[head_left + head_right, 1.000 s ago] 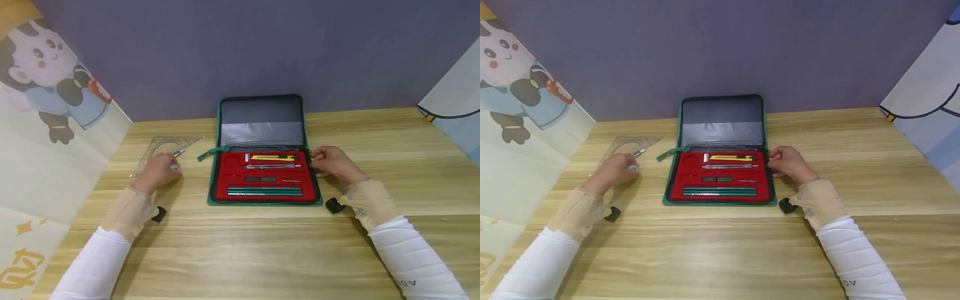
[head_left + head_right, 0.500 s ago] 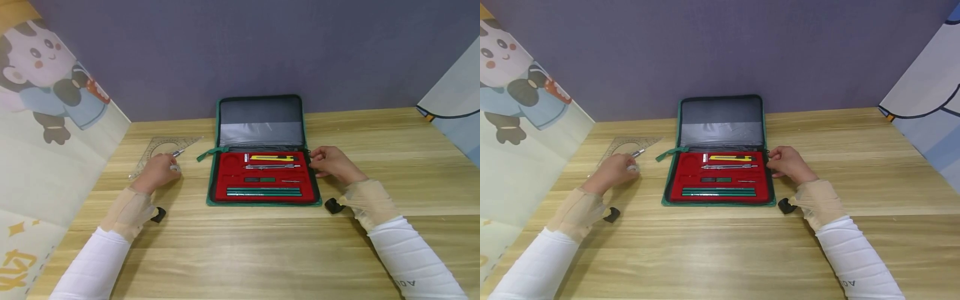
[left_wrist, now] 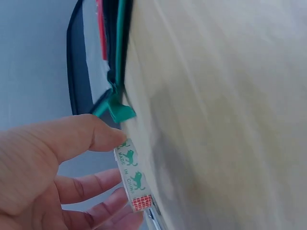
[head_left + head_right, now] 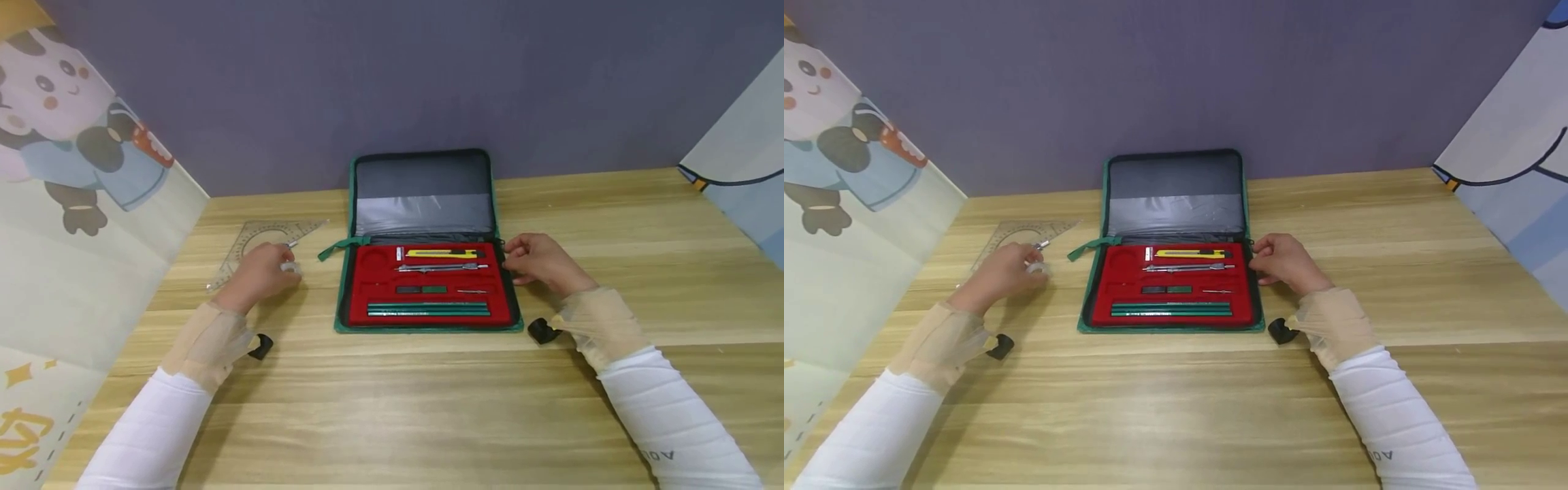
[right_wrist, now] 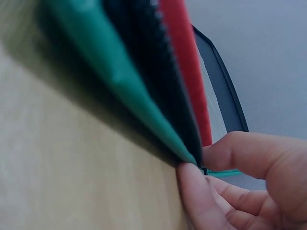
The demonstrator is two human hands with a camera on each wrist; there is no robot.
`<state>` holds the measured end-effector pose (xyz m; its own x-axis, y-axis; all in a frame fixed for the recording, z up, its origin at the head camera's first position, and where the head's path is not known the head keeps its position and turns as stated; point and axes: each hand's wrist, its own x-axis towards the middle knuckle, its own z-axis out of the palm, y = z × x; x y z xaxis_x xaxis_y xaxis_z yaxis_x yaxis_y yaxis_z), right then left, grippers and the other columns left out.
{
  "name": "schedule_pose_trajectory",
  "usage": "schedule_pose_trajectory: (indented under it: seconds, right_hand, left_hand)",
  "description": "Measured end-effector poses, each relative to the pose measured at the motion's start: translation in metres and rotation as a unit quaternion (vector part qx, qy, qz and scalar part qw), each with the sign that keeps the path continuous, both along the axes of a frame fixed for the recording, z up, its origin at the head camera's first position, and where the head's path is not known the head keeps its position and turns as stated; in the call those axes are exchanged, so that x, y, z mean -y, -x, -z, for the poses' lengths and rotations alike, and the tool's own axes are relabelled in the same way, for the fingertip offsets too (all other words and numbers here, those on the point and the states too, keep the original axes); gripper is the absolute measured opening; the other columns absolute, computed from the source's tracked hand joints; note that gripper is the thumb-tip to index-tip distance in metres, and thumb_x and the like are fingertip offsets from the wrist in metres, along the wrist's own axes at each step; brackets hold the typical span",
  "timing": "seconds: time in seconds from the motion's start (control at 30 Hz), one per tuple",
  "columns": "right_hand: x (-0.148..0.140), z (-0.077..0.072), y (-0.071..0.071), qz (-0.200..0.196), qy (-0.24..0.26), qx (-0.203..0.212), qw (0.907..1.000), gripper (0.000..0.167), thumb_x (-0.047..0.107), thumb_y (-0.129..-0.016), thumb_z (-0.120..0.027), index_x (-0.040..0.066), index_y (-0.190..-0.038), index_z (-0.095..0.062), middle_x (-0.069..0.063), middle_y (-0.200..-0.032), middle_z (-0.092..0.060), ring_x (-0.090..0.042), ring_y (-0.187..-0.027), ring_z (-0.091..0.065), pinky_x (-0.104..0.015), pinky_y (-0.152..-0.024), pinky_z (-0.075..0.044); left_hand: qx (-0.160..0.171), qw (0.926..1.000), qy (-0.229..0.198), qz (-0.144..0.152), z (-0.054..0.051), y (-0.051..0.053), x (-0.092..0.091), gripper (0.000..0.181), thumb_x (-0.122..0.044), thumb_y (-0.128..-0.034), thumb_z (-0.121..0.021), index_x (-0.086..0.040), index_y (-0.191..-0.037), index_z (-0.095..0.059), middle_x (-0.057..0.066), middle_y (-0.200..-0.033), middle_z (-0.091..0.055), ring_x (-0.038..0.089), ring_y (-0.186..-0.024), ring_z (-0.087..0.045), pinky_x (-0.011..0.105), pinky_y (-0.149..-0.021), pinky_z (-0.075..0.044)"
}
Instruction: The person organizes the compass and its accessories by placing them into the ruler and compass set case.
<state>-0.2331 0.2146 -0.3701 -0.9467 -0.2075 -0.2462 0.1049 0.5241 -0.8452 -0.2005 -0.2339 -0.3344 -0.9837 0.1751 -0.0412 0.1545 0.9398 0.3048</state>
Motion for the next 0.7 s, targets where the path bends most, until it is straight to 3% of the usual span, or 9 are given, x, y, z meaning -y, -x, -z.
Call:
schedule_pose_trajectory:
  seconds: [0.2,0.43,0.7]
  right_hand:
    - [-0.001,-0.002,0.0,-0.001,0.0,0.003,1.0,0.042,0.003,-0.088,-0.057,-0.011,-0.124,-0.041,-0.011,-0.096,-0.047,-0.011,-0.074,-0.055,-0.028,-0.063,-0.055]
    - [-0.002,-0.002,-0.002,0.001,-0.004,0.013,0.9999,0.042,0.004,-0.089,-0.057,-0.011,-0.124,-0.041,-0.012,-0.097,-0.047,-0.011,-0.076,-0.055,-0.028,-0.064,-0.055]
    - [0.0,-0.005,-0.001,-0.001,-0.008,0.01,0.9999,0.043,0.005,-0.089,-0.057,-0.011,-0.125,-0.041,-0.013,-0.099,-0.047,-0.013,-0.077,-0.054,-0.028,-0.065,-0.056]
  left_hand:
    - [-0.002,1.0,0.002,-0.001,-0.01,0.001,-0.011,0.04,-0.014,-0.0775,-0.06,0.01,-0.11,-0.06,0.028,-0.109,-0.06,0.036,-0.095,-0.054,0.05,-0.084,-0.045]
    - [-0.002,0.9999,0.013,0.005,-0.016,0.003,-0.022,0.038,-0.014,-0.0782,-0.061,0.008,-0.109,-0.06,0.025,-0.106,-0.062,0.032,-0.088,-0.054,0.047,-0.081,-0.045]
    - [-0.002,0.9996,0.006,0.027,-0.023,0.005,-0.04,0.037,-0.016,-0.0794,-0.063,0.007,-0.109,-0.06,0.023,-0.107,-0.063,0.033,-0.092,-0.055,0.046,-0.081,-0.045]
